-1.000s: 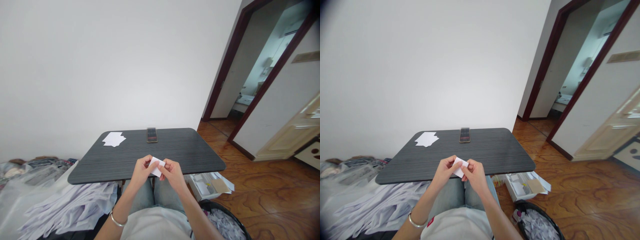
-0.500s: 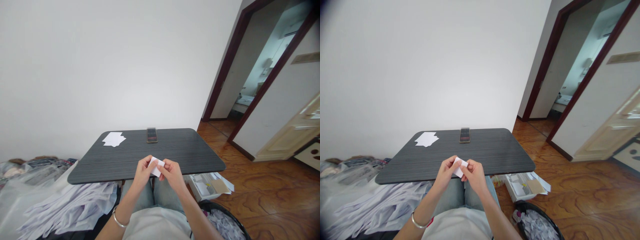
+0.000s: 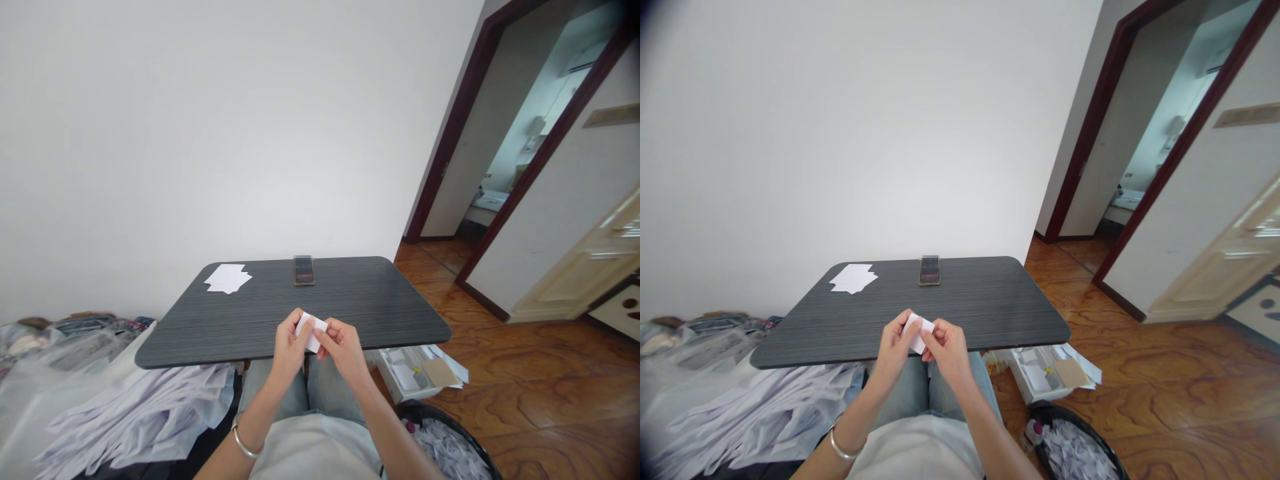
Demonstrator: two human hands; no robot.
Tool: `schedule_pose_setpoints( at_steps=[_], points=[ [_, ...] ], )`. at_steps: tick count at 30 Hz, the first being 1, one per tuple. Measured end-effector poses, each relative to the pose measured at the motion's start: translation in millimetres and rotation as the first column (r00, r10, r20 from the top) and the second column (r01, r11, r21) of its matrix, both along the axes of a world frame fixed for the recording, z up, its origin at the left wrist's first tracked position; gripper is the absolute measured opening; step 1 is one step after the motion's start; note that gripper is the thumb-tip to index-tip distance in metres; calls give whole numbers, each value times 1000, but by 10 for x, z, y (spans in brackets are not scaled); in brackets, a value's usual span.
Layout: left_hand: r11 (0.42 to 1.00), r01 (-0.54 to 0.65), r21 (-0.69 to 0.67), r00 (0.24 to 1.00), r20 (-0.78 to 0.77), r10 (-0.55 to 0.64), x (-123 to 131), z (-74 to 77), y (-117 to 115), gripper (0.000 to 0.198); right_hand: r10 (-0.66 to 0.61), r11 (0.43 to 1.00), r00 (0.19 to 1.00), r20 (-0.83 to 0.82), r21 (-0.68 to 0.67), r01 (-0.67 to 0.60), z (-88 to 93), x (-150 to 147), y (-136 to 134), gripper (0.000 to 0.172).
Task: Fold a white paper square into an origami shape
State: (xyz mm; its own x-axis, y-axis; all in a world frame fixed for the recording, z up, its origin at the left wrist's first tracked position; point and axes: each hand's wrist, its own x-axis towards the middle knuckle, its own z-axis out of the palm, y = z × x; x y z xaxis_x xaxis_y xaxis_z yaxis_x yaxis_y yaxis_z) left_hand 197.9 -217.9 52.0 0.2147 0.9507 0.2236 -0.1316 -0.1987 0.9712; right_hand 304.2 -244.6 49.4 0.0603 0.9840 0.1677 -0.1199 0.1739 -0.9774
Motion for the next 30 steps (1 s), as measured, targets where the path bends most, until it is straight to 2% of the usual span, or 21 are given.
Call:
schedule_pose_setpoints(
  at_steps=[8,10,14,23,30],
  points=[
    [997,12,-78,999,35,-9,-41,10,42,39,-63,998,997,-43,28,65,39,10,-26,27],
    [995,61,-83,998,19,-60,-83,41,52,41,-83,996,995,-50,30,85,47,21,-25,27],
    [985,165,-39,985,-41,-167,-145,102,51,36,-99,994,993,-72,47,102,39,22,-16,27],
    [987,131,95,960,-261,-102,-157,52,57,32,-71,995,994,-78,65,76,-3,44,30,27],
    [971,226,-73,971,-65,-231,-69,26,61,31,-144,980,989,25,145,139,-33,48,38,25]
  ],
)
